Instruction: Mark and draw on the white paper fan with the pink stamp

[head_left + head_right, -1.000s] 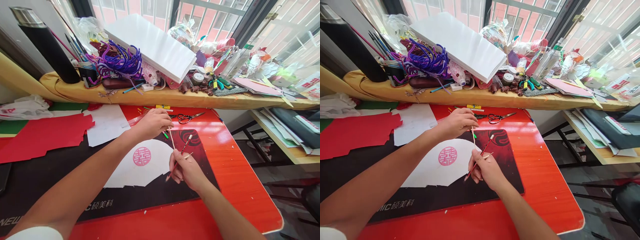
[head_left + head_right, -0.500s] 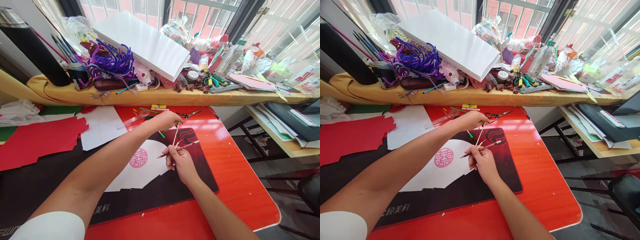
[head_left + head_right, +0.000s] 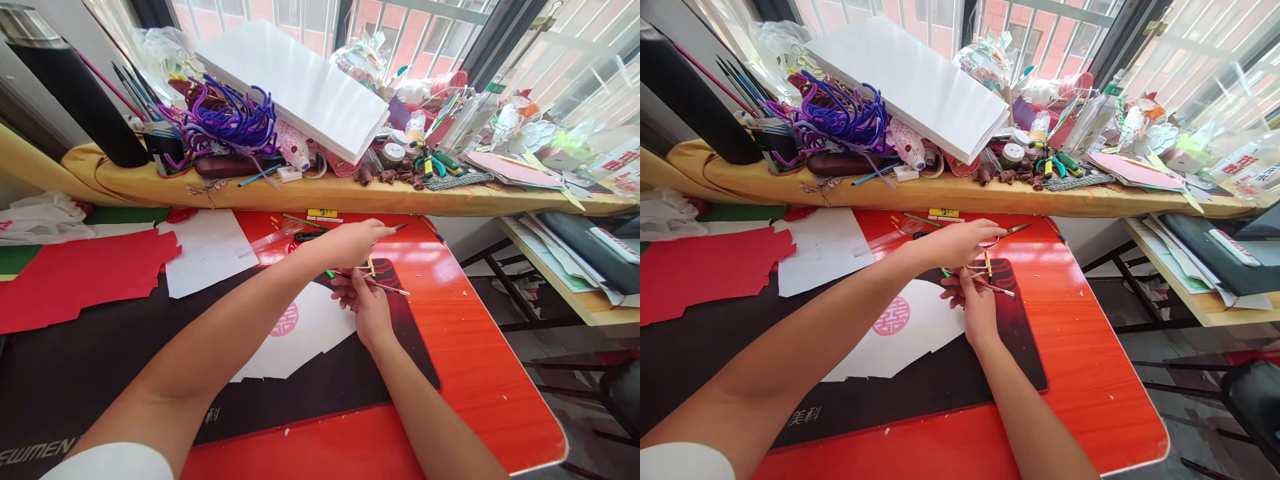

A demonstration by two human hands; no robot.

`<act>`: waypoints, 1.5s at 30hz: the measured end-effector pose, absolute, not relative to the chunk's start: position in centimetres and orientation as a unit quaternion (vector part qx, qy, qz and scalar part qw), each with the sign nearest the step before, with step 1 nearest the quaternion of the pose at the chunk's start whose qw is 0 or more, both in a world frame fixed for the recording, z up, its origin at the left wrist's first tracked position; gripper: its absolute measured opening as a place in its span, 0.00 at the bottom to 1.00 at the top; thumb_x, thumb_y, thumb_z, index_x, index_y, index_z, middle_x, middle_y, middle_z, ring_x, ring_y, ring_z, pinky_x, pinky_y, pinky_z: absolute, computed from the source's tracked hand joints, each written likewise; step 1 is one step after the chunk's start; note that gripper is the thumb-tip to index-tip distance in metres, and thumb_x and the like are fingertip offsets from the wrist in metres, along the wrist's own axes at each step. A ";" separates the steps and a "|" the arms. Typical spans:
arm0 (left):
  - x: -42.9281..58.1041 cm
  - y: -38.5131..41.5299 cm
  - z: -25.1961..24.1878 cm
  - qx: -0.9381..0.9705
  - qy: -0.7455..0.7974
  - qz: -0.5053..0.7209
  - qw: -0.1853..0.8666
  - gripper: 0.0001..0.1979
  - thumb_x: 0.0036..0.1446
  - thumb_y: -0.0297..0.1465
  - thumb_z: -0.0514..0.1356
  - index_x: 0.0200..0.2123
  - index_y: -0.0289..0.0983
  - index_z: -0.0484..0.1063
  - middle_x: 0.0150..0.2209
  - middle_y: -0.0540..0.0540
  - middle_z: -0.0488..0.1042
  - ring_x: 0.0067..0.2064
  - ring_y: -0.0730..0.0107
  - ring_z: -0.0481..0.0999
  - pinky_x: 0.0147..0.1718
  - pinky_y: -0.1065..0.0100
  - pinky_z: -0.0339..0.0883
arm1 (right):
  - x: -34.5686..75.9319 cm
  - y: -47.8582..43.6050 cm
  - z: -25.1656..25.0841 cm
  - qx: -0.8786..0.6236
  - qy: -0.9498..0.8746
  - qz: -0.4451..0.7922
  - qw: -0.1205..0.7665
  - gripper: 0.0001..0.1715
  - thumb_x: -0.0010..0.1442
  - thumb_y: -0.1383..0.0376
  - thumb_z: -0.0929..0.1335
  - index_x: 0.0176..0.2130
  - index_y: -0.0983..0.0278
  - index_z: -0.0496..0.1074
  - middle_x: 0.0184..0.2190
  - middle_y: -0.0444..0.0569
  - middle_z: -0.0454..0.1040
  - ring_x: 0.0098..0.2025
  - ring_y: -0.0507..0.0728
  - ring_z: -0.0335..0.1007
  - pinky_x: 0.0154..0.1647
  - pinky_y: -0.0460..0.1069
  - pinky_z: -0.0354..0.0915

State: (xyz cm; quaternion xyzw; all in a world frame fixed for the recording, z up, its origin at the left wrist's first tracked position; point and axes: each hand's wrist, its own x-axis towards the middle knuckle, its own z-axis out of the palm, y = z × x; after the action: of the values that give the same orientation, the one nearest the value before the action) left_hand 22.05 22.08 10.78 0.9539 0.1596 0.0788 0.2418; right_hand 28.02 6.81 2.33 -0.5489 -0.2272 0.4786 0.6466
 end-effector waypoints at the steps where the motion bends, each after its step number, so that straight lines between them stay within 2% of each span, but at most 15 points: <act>1: 20.1 22.0 11.0 0.944 0.171 0.138 0.247 0.33 0.70 0.22 0.54 0.76 0.41 0.67 0.77 0.41 0.67 0.67 0.57 0.78 0.64 0.62 0.73 | 28.4 6.6 2.3 -0.547 -0.224 0.470 0.655 0.37 0.57 0.36 0.79 0.46 0.63 0.85 0.37 0.55 0.88 0.29 0.57 0.82 0.24 0.48 0.65; 4: 13.1 21.6 10.4 0.921 0.211 0.231 0.234 0.25 0.74 0.28 0.54 0.70 0.42 0.74 0.69 0.42 0.76 0.68 0.57 0.77 0.68 0.59 0.70 | 29.1 6.1 2.2 -0.540 -0.222 0.452 0.674 0.35 0.59 0.36 0.79 0.49 0.62 0.85 0.40 0.54 0.89 0.32 0.57 0.84 0.25 0.47 0.68; 8: 3.5 20.5 7.0 0.889 0.328 0.226 0.224 0.20 0.77 0.38 0.53 0.59 0.41 0.82 0.57 0.43 0.85 0.58 0.55 0.83 0.58 0.56 0.77 | 28.9 5.7 2.2 -0.541 -0.247 0.442 0.671 0.33 0.62 0.37 0.77 0.48 0.61 0.86 0.37 0.53 0.88 0.32 0.57 0.84 0.25 0.47 0.69; 13: -4.1 19.2 2.6 0.861 0.411 0.196 0.226 0.23 0.75 0.48 0.54 0.50 0.43 0.85 0.45 0.43 0.87 0.50 0.52 0.83 0.52 0.55 0.76 | 27.9 5.5 2.0 -0.560 -0.306 0.437 0.634 0.35 0.64 0.34 0.74 0.41 0.63 0.86 0.28 0.52 0.84 0.27 0.56 0.80 0.25 0.48 0.67; 17: -6.1 18.5 0.8 0.846 0.439 0.192 0.235 0.24 0.74 0.54 0.55 0.46 0.45 0.85 0.43 0.45 0.86 0.48 0.53 0.83 0.49 0.57 0.75 | 28.0 5.6 2.7 -0.582 -0.313 0.394 0.639 0.32 0.64 0.36 0.76 0.40 0.62 0.86 0.29 0.50 0.84 0.28 0.55 0.79 0.25 0.48 0.68; 21: -6.0 17.9 -0.4 0.837 0.437 0.210 0.253 0.24 0.74 0.53 0.55 0.44 0.44 0.85 0.43 0.45 0.86 0.48 0.54 0.82 0.50 0.58 0.74 | 28.6 5.3 4.0 -0.580 -0.340 0.367 0.643 0.31 0.68 0.37 0.74 0.43 0.61 0.86 0.31 0.50 0.85 0.30 0.56 0.81 0.28 0.49 0.70; 26: -5.7 17.8 -1.2 0.838 0.437 0.204 0.257 0.20 0.71 0.50 0.59 0.42 0.45 0.85 0.41 0.46 0.85 0.46 0.55 0.81 0.47 0.57 0.72 | 28.4 4.5 4.1 -0.587 -0.388 0.370 0.607 0.29 0.70 0.38 0.73 0.47 0.59 0.86 0.36 0.52 0.87 0.34 0.59 0.83 0.31 0.52 0.72; 32: -5.8 17.8 -0.7 0.841 0.438 0.194 0.252 0.17 0.69 0.49 0.61 0.39 0.45 0.83 0.36 0.47 0.82 0.42 0.57 0.78 0.43 0.58 0.71 | 28.1 4.2 3.1 -0.602 -0.356 0.321 0.639 0.28 0.71 0.40 0.72 0.43 0.59 0.87 0.31 0.50 0.85 0.31 0.59 0.80 0.31 0.53 0.72; 38: -5.9 17.8 -0.5 0.848 0.425 0.184 0.257 0.19 0.71 0.50 0.60 0.49 0.46 0.85 0.38 0.47 0.81 0.45 0.57 0.78 0.43 0.59 0.70 | 27.6 3.6 2.2 -0.614 -0.363 0.307 0.630 0.26 0.73 0.42 0.71 0.41 0.58 0.87 0.27 0.48 0.80 0.29 0.57 0.75 0.30 0.51 0.69; 45: -5.9 18.0 -0.6 0.852 0.418 0.184 0.258 0.18 0.71 0.50 0.60 0.46 0.47 0.86 0.38 0.48 0.81 0.44 0.58 0.78 0.44 0.59 0.70 | 26.7 3.3 1.8 -0.609 -0.471 0.303 0.562 0.25 0.76 0.43 0.69 0.49 0.57 0.88 0.35 0.52 0.86 0.37 0.61 0.80 0.36 0.55 0.74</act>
State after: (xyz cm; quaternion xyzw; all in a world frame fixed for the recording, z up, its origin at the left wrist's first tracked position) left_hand -5.86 17.98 -0.62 0.8517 0.4176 0.1836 0.2578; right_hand 26.69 3.30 1.75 -0.6086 -0.4711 0.3032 0.5620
